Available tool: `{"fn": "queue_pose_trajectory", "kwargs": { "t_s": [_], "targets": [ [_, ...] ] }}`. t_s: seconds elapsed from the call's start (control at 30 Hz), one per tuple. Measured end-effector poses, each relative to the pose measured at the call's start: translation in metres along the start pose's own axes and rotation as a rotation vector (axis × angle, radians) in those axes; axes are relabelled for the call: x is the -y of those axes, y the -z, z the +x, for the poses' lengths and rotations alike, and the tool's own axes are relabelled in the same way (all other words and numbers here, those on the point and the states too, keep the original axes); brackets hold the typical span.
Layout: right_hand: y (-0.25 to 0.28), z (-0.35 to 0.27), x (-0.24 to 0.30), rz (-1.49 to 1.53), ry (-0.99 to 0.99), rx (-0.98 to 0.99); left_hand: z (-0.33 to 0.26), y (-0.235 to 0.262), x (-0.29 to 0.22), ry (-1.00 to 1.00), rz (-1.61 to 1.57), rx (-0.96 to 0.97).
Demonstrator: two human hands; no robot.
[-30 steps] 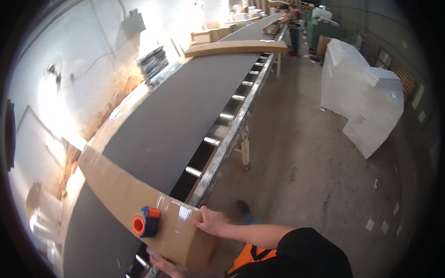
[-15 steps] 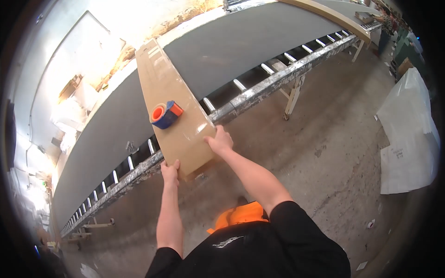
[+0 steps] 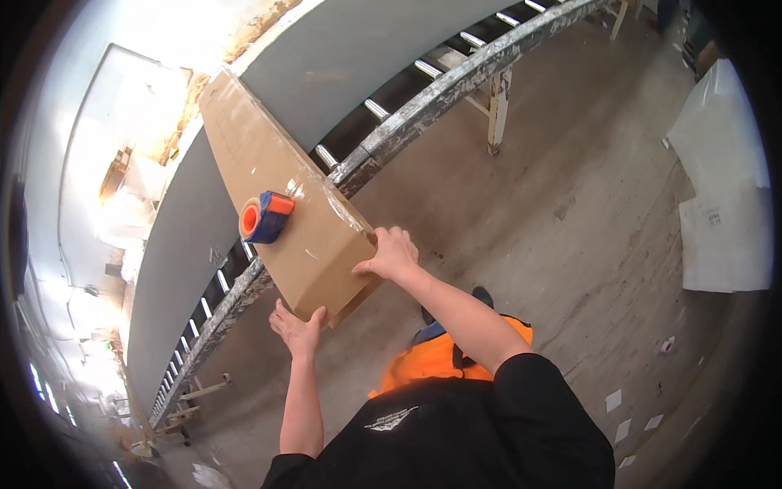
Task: The person uses a tape dispenser to seal cardboard boxes containing furniture components on a conveyor belt. They apply tape along the seams, press it down by hand, and move the boxes along the line.
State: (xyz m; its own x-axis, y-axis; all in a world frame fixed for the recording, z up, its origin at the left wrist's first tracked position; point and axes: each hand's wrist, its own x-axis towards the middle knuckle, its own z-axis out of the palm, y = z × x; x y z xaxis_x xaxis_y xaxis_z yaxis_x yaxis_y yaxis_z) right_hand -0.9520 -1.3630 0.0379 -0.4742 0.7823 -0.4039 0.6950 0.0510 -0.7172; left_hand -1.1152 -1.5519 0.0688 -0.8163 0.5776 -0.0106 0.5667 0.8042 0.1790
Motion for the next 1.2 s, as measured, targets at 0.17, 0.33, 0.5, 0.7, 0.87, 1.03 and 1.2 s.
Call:
{"fn": "queue_pose_trajectory", "kwargs": {
  "t_s": [0.17, 0.33, 0.5, 0.7, 0.87, 1.03, 1.2],
  "targets": [
    [-0.033, 0.032, -0.020, -0.039, 0.352, -0.264, 0.032, 0.007, -0.031, -0.619, 0.072, 0.007],
    [-0.059, 0.053, -0.033, 0.114, 0.659, -0.469, 0.085, -0.027, -0.064, -0.953, 0.173, 0.033],
    [-0.059, 0.088, -0.099, 1.387, -0.022, 0.327, 0.090, -0.037, -0.066, -0.940, 0.158, 0.026],
    [-0.144, 0.064, -0.110, 2.032, -0.631, 0.303, 0.091, -0.038, -0.063, -0.953, 0.180, 0.029],
    [-0.099, 0.057, 0.018, 2.398, -0.549, 0.466, 0.093, -0.042, -0.047, -0.976, 0.191, -0.050],
    [-0.096, 0.064, 0.041, 2.345, -0.785, 0.258, 0.100, -0.043, -0.034, -1.008, 0.083, -0.097],
    [-0.096, 0.076, 0.042, 2.281, -0.805, 0.211, 0.116, -0.023, -0.033, -1.004, 0.042, 0.154]
  ]
}}
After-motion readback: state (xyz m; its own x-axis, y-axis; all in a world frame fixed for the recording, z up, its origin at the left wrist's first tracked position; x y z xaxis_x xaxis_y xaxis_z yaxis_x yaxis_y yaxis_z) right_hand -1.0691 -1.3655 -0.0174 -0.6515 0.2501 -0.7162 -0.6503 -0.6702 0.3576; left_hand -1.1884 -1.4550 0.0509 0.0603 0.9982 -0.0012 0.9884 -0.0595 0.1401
